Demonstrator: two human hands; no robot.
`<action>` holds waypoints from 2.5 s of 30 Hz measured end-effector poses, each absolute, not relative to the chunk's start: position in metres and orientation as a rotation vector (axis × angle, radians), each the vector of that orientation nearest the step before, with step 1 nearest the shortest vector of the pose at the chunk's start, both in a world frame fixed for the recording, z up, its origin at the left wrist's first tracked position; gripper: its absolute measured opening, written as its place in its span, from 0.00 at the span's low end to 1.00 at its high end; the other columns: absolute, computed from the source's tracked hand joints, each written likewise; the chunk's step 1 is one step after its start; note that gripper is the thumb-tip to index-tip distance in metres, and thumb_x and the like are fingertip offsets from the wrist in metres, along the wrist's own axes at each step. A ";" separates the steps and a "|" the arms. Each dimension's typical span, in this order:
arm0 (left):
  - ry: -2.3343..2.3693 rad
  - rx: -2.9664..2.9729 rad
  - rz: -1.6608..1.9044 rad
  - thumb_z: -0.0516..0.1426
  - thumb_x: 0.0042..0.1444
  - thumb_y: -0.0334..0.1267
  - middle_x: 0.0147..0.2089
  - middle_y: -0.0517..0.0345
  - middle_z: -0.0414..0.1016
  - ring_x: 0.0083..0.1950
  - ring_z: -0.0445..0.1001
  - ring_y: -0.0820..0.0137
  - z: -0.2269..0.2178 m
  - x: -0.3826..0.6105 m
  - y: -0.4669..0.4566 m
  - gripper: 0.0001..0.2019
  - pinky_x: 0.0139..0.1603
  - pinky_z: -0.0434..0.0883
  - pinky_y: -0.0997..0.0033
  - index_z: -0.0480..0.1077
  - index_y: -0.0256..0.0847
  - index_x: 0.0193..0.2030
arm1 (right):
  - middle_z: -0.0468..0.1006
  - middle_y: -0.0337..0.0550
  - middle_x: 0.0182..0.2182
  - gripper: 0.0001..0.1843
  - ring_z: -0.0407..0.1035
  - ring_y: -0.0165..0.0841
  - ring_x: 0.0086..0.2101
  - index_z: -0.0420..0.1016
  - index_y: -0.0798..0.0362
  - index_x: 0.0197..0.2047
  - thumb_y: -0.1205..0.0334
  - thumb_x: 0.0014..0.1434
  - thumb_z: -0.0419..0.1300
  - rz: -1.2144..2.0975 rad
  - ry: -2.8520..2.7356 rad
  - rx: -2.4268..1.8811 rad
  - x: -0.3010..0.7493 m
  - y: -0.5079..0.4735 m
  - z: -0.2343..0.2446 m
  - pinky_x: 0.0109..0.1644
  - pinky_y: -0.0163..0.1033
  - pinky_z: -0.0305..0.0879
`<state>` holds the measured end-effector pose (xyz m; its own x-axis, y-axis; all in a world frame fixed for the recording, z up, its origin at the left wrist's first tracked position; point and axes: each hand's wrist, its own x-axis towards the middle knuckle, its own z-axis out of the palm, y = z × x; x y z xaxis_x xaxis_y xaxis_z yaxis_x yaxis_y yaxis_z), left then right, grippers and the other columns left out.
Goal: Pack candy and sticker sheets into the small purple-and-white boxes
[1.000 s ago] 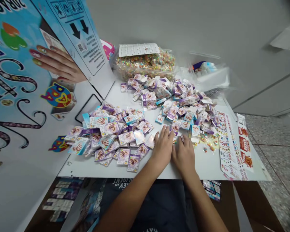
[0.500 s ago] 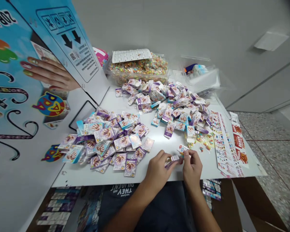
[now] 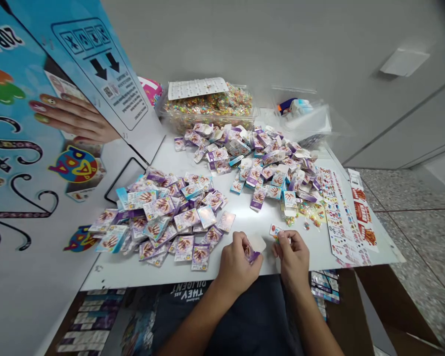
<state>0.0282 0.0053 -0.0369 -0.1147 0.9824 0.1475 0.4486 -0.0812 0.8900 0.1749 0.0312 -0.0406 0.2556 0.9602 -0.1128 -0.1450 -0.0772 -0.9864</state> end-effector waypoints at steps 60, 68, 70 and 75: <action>1.110 1.114 0.760 0.68 0.52 0.46 0.34 0.64 0.77 0.32 0.75 0.70 0.000 0.009 0.002 0.23 0.32 0.68 0.74 0.61 0.44 0.46 | 0.78 0.40 0.35 0.07 0.71 0.32 0.33 0.74 0.48 0.48 0.59 0.67 0.62 0.811 -1.880 -1.264 0.201 0.032 0.028 0.36 0.35 0.69; 0.977 1.247 0.728 0.65 0.56 0.42 0.47 0.55 0.76 0.47 0.75 0.63 0.010 0.012 -0.002 0.21 0.47 0.72 0.66 0.66 0.44 0.55 | 0.76 0.41 0.36 0.10 0.71 0.32 0.33 0.72 0.50 0.51 0.64 0.67 0.62 0.674 -2.062 -1.169 0.192 0.031 0.037 0.38 0.38 0.70; 0.921 1.180 0.723 0.61 0.61 0.42 0.41 0.58 0.74 0.38 0.73 0.69 0.007 0.012 -0.001 0.15 0.40 0.72 0.69 0.66 0.43 0.53 | 0.75 0.41 0.35 0.07 0.70 0.33 0.34 0.73 0.49 0.47 0.68 0.67 0.61 0.592 -2.061 -1.073 0.187 0.028 0.030 0.39 0.40 0.69; 0.845 0.959 0.859 0.62 0.61 0.44 0.33 0.65 0.65 0.29 0.65 0.76 -0.007 0.010 0.001 0.11 0.30 0.68 0.76 0.68 0.40 0.43 | 0.76 0.49 0.49 0.09 0.67 0.41 0.48 0.76 0.48 0.48 0.68 0.66 0.61 0.652 -2.145 -0.954 0.192 0.021 0.023 0.49 0.48 0.69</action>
